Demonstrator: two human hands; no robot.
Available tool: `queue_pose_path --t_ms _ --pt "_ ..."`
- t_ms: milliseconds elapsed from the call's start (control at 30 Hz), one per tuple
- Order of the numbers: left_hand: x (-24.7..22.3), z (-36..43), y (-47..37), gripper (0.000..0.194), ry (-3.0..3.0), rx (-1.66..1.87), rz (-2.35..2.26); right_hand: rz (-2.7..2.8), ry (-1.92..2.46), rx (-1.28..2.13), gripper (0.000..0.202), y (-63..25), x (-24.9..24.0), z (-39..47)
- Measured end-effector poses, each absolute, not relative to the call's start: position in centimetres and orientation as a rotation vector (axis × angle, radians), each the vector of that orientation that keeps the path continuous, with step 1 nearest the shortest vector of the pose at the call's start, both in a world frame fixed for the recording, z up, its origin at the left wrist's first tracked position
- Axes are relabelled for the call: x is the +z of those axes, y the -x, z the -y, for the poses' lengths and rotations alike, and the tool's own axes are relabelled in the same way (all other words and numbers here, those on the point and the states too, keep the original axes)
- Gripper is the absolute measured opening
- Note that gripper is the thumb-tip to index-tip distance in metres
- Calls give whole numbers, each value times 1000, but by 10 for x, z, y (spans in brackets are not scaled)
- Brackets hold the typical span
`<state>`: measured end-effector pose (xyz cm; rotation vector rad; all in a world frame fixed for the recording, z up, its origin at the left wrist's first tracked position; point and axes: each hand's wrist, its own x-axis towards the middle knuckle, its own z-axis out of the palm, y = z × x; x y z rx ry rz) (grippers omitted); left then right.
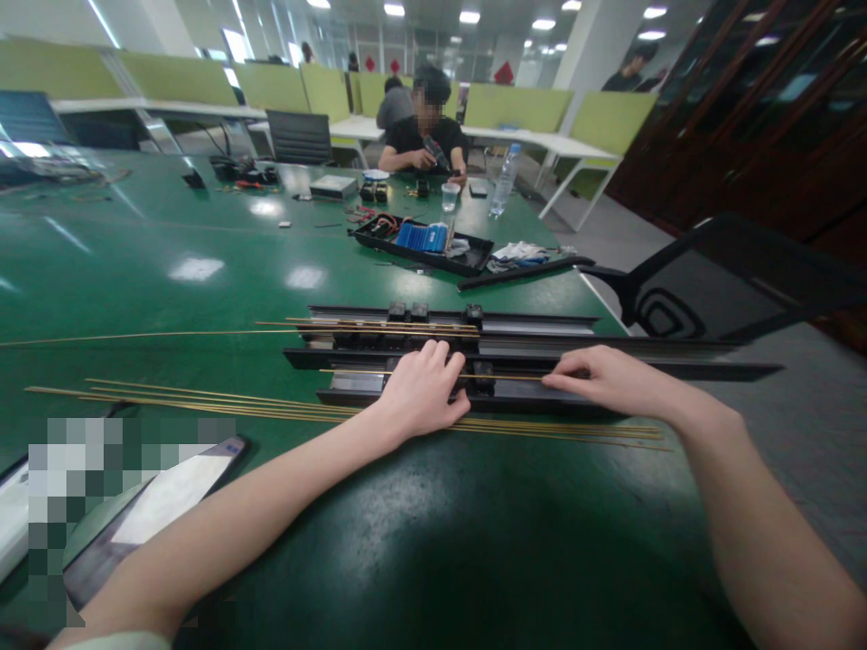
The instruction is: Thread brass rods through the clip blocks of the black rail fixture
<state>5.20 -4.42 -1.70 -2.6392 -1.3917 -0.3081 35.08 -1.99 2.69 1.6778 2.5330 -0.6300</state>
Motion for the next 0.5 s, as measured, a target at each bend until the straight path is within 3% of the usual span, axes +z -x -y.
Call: queue_pose_path --t_ms 500 --pt "-17 44 -52 28 2643 -315 1380 -2566 -1661 -632 42 -355 28 19"
